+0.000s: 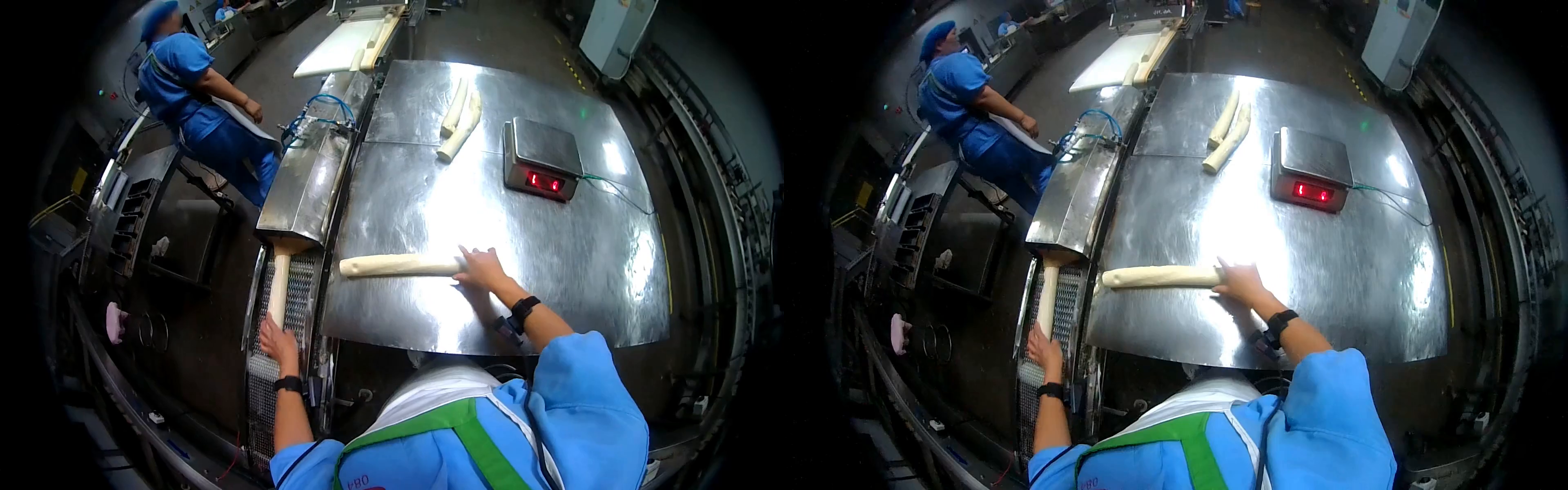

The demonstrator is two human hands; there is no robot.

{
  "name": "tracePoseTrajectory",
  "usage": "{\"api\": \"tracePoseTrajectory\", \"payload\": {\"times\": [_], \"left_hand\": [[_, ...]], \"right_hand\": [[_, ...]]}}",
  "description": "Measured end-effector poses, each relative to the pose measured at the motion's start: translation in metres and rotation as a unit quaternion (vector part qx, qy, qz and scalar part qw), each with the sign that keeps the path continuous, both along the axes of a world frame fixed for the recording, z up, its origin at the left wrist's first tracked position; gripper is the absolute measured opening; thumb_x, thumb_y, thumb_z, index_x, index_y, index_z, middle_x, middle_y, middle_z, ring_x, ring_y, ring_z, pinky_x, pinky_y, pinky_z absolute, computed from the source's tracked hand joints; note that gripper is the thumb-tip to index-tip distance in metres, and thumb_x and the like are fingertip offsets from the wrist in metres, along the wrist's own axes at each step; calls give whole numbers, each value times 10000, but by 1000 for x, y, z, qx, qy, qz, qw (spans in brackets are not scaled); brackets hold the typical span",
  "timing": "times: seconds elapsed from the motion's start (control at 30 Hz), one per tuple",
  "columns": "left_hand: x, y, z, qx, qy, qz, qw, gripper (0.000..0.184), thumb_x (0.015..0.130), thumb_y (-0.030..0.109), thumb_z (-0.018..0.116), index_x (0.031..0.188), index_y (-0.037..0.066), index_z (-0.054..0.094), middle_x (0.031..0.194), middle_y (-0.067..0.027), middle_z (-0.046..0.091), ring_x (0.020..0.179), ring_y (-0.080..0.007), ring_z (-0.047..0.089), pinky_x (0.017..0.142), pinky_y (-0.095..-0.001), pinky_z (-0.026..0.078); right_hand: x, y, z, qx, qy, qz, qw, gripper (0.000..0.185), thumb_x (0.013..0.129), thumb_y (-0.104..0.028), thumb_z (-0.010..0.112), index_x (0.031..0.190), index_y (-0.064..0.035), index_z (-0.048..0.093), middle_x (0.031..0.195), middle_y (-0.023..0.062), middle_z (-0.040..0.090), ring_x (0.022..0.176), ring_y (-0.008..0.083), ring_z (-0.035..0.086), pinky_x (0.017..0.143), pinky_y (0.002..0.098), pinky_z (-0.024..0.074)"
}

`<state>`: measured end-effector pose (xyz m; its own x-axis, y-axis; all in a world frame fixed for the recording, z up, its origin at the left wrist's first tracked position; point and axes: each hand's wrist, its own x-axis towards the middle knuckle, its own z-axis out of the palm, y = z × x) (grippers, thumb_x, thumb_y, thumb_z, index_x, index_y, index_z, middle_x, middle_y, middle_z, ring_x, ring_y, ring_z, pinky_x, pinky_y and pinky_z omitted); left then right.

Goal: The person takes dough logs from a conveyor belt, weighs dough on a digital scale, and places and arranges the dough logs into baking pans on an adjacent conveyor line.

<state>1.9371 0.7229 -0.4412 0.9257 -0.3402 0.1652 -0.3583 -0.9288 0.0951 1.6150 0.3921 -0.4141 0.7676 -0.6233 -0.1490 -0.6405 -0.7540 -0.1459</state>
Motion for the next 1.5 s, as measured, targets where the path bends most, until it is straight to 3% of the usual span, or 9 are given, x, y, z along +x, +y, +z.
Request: {"api": "tracePoseTrajectory", "payload": {"times": [0.23, 0.37, 0.53, 0.8, 0.83, 0.93, 1.03, 1.17, 1.5], "left_hand": [[8, 55, 12, 38, 99, -46, 993, 634, 650, 127, 573, 1219, 180, 298, 1037, -141, 445, 930, -332, 452, 748, -443, 392], [30, 81, 11, -22, 204, -58, 977, 594, 627, 130, 567, 1178, 122, 344, 974, -167, 493, 870, -331, 490, 752, -382, 401], [10, 77, 38, -364, 552, 28, 750, 399, 671, 90, 441, 1060, 1, 438, 906, -73, 525, 803, -160, 492, 712, -267, 395], [-103, -68, 69, -330, 626, -233, 667, 501, 749, 107, 469, 1211, 8, 303, 1086, -73, 444, 966, -140, 438, 821, -258, 361], [-119, -88, 88, -316, 685, -254, 604, 582, 762, 119, 496, 1261, 2, 219, 1195, -84, 369, 1071, -165, 379, 901, -262, 298], [-134, -115, 68, -53, 485, -375, 788, 606, 770, 366, 494, 1281, 164, 241, 1313, -132, 215, 1202, -288, 205, 972, -384, 175], [-117, -106, 42, -34, 446, -320, 835, 568, 752, 403, 489, 1256, 228, 295, 1319, -144, 190, 1210, -322, 167, 969, -427, 164], [-88, -76, 10, -44, 421, -288, 859, 557, 728, 419, 491, 1233, 238, 338, 1333, -97, 174, 1225, -301, 135, 929, -514, 167], [-83, -54, 3, -17, 392, -299, 870, 470, 735, 332, 505, 1180, 219, 403, 1331, -76, 196, 1228, -265, 159, 925, -489, 179]], "right_hand": [[71, 44, -15, -59, -59, 121, 989, 608, 742, -318, 541, 1263, -235, 239, 1159, 183, 383, 959, 315, 456, 696, 414, 399], [102, 50, -20, -58, -114, 239, 962, 353, 794, -220, 444, 1141, -281, 421, 1293, 128, 240, 1072, 326, 364, 771, 459, 364], [127, 25, -29, 25, -84, 148, 985, 271, 811, -306, 415, 1068, -296, 500, 1283, 146, 257, 1045, 325, 384, 810, 428, 355], [145, -18, -38, 219, -108, 166, 955, 343, 771, -434, 449, 993, -211, 588, 1284, 80, 279, 1143, 308, 292, 913, 452, 254], [144, -20, -37, 192, -94, 160, 964, 365, 770, -453, 440, 985, -202, 594, 1284, 74, 280, 1167, 305, 256, 918, 467, 240], [127, -11, -16, 157, -60, 136, 976, 449, 751, -521, 425, 979, -175, 599, 1290, 81, 270, 1215, 307, 164, 932, 500, 196], [92, 5, 10, 122, -13, 163, 979, 461, 687, -510, 526, 967, -150, 596, 1294, 112, 254, 1205, 341, 172, 933, 507, 185], [52, 12, -3, 53, -58, 123, 989, 465, 622, -396, 643, 974, -103, 563, 1281, 179, 244, 1177, 352, 226, 938, 466, 188], [58, 7, -9, 37, -64, 105, 992, 438, 657, -436, 594, 916, -83, 593, 1245, 162, 299, 1151, 327, 260, 908, 427, 230]]}}
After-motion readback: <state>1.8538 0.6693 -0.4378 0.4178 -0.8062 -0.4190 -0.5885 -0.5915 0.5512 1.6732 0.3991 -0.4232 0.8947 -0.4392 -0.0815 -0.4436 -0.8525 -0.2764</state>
